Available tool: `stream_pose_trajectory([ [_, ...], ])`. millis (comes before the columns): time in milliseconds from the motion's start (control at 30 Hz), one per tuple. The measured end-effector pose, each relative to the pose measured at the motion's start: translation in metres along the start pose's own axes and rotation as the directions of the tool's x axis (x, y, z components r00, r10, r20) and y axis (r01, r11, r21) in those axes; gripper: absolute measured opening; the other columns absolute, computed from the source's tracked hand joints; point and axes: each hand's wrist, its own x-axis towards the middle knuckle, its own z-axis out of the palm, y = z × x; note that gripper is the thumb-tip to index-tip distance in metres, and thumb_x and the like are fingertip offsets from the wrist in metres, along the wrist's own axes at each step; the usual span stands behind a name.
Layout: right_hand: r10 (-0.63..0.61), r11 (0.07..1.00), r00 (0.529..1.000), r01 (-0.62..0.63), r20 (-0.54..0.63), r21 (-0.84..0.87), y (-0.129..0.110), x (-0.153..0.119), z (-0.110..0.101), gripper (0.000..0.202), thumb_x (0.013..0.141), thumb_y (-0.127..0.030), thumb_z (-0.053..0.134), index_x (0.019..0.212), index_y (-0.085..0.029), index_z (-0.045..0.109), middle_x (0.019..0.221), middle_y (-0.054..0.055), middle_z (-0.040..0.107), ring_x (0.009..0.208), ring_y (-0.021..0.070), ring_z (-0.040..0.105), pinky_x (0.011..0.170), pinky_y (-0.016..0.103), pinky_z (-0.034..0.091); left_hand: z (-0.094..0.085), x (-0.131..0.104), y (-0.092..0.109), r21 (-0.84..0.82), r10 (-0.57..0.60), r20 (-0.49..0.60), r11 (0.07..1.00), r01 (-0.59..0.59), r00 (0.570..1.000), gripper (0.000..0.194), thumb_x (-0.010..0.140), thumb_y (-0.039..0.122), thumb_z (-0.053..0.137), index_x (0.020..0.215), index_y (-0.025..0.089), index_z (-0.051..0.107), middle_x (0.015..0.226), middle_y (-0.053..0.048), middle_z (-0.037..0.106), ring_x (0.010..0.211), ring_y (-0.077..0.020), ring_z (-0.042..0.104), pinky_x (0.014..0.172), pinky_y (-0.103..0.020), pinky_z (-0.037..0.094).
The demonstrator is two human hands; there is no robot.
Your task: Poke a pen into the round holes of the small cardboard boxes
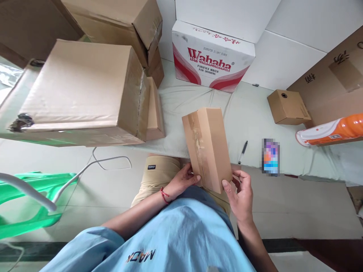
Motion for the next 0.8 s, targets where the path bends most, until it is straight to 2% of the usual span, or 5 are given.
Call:
stream_pose_trajectory([
  [100, 0.141, 0.987, 0.982, -0.149, 0.124, 0.061, 0.004, 0.004, -0.014, 0.061, 0.085, -0.057, 0.087, 0.130, -0.025, 0.063, 0.132, 0.014, 0.074, 0.115, 0.0266, 0.074, 0.102, 0.044, 0.062, -0.002, 0.000, -0.005, 0.066, 0.046, 0.050, 0.997, -0.049, 0.998, 0.086, 0.075, 0.066, 0.093, 0.136, 0.020, 0.054, 0.121, -0.010, 0.070, 0.103, -0.0244, 0.072, 0.093, -0.041, 0.061],
  [233, 0.258, 0.925, 0.890, -0.340, 0.375, 0.172, 0.012, 0.007, -0.023, 0.055, 0.086, -0.055, 0.087, 0.130, -0.027, 0.070, 0.136, 0.011, 0.076, 0.114, 0.0252, 0.076, 0.099, 0.040, 0.064, -0.004, -0.001, -0.012, 0.177, 0.083, 0.108, 0.979, -0.102, 0.991, 0.081, 0.081, 0.067, 0.088, 0.135, 0.020, 0.052, 0.116, -0.010, 0.071, 0.103, -0.0253, 0.072, 0.094, -0.043, 0.061],
  [467, 0.280, 0.842, 0.864, -0.430, 0.418, 0.325, 0.033, 0.005, -0.017, 0.055, 0.079, -0.048, 0.094, 0.127, -0.028, 0.078, 0.131, 0.008, 0.080, 0.123, 0.0253, 0.073, 0.104, 0.037, 0.061, -0.008, 0.001, -0.017, 0.339, 0.127, 0.086, 0.929, -0.149, 0.988, 0.076, 0.083, 0.065, 0.084, 0.135, 0.019, 0.054, 0.122, -0.012, 0.070, 0.105, -0.0274, 0.070, 0.092, -0.043, 0.061],
  [600, 0.227, 0.891, 0.907, -0.341, 0.355, 0.300, 0.031, 0.003, -0.016, 0.054, 0.080, -0.050, 0.093, 0.126, -0.026, 0.078, 0.126, 0.009, 0.081, 0.112, 0.0251, 0.076, 0.096, 0.037, 0.064, -0.009, 0.000, -0.016, 0.251, 0.114, 0.093, 0.959, -0.135, 0.989, 0.073, 0.084, 0.060, 0.087, 0.137, 0.020, 0.055, 0.120, -0.011, 0.072, 0.106, -0.0265, 0.070, 0.095, -0.042, 0.059],
  [800, -0.091, 0.987, 0.944, 0.043, 0.319, 0.154, -0.002, 0.005, -0.021, 0.038, 0.101, -0.049, 0.070, 0.131, -0.026, 0.076, 0.124, 0.012, 0.075, 0.115, 0.0286, 0.073, 0.094, 0.040, 0.064, -0.007, -0.002, -0.017, -0.081, 0.055, 0.219, 0.996, -0.038, 0.974, 0.081, 0.085, 0.052, 0.090, 0.152, 0.023, 0.054, 0.132, -0.014, 0.072, 0.120, -0.0295, 0.071, 0.098, -0.040, 0.057],
])
